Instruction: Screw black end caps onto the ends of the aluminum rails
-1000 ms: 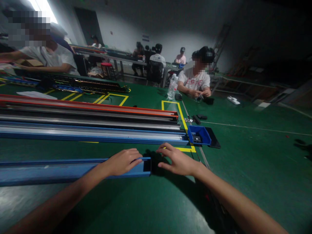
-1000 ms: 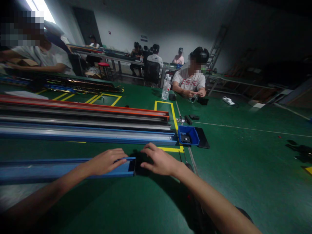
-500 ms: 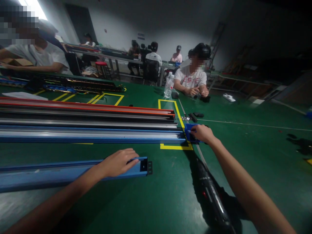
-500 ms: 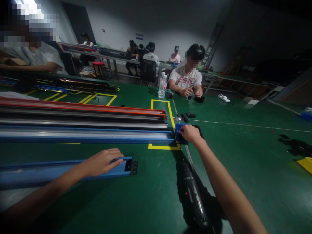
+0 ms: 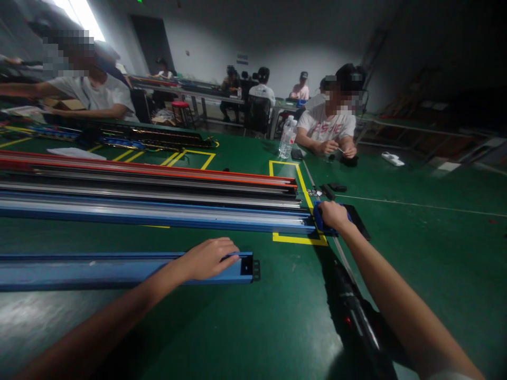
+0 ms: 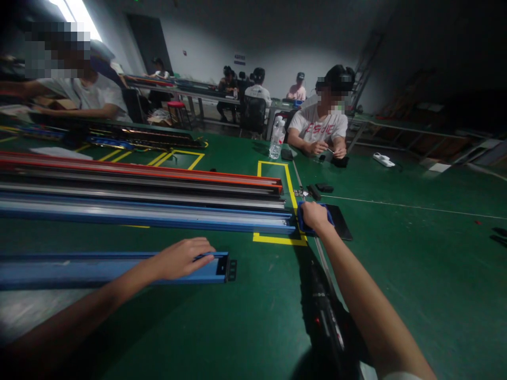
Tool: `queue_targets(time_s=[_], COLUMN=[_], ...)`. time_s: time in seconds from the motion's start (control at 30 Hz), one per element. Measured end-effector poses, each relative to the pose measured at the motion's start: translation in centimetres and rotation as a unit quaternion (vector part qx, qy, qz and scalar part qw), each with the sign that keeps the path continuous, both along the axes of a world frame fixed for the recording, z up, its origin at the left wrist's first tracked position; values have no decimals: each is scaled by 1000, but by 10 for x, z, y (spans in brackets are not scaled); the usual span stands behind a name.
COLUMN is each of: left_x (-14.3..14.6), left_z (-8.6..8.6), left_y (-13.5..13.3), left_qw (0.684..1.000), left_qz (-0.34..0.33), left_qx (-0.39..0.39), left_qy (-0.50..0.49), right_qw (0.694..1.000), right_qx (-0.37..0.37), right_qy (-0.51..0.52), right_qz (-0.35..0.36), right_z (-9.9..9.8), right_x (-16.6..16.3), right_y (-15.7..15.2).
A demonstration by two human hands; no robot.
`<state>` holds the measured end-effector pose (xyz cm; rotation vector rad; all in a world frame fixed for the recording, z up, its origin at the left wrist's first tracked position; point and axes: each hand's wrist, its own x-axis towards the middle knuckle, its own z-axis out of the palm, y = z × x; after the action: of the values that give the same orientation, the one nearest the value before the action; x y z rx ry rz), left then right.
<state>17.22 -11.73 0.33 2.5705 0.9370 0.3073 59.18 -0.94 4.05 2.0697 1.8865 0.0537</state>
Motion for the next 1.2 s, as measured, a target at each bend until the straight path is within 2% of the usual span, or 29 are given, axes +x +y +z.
queue_targets(time_s=[0.5, 0.67, 0.8, 0.9, 0.97, 1.0, 1.03, 1.07, 1.1, 1.2], left_x=[-2, -1, 7, 21, 33, 39, 45, 49, 53, 58], left_z=[-3, 3, 19, 31, 33, 31, 29, 26, 22, 13], left_y=[2, 2, -9, -24, -32, -34, -36, -37, -38, -36], left_qw=[999, 998, 995, 998, 999, 999, 999, 999, 998, 998], left_qz=[4, 22, 48, 31, 6, -6, -14, -18, -18, -4], left_qx=[-30, -59, -84, -60, -28, -10, 7, 21, 31, 39], left_qy=[23, 3, -25, 7, 30, 38, 44, 47, 48, 45], right_qw=[999, 993, 980, 965, 956, 950, 930, 905, 893, 876], right_qx=[24, 90, 174, 231, 239, 230, 206, 157, 121, 42], right_qy=[43, 71, 95, 125, 168, 202, 271, 332, 351, 367], right_qz=[21, 20, 4, 1, 33, 68, 138, 216, 254, 310], right_z=[-5, 2, 20, 37, 42, 41, 38, 32, 25, -4], right_x=[2, 3, 7, 3, -10, -18, -28, -39, -49, -72], right_y=[-5, -13, -28, -47, -62, -69, -77, -83, -89, -98])
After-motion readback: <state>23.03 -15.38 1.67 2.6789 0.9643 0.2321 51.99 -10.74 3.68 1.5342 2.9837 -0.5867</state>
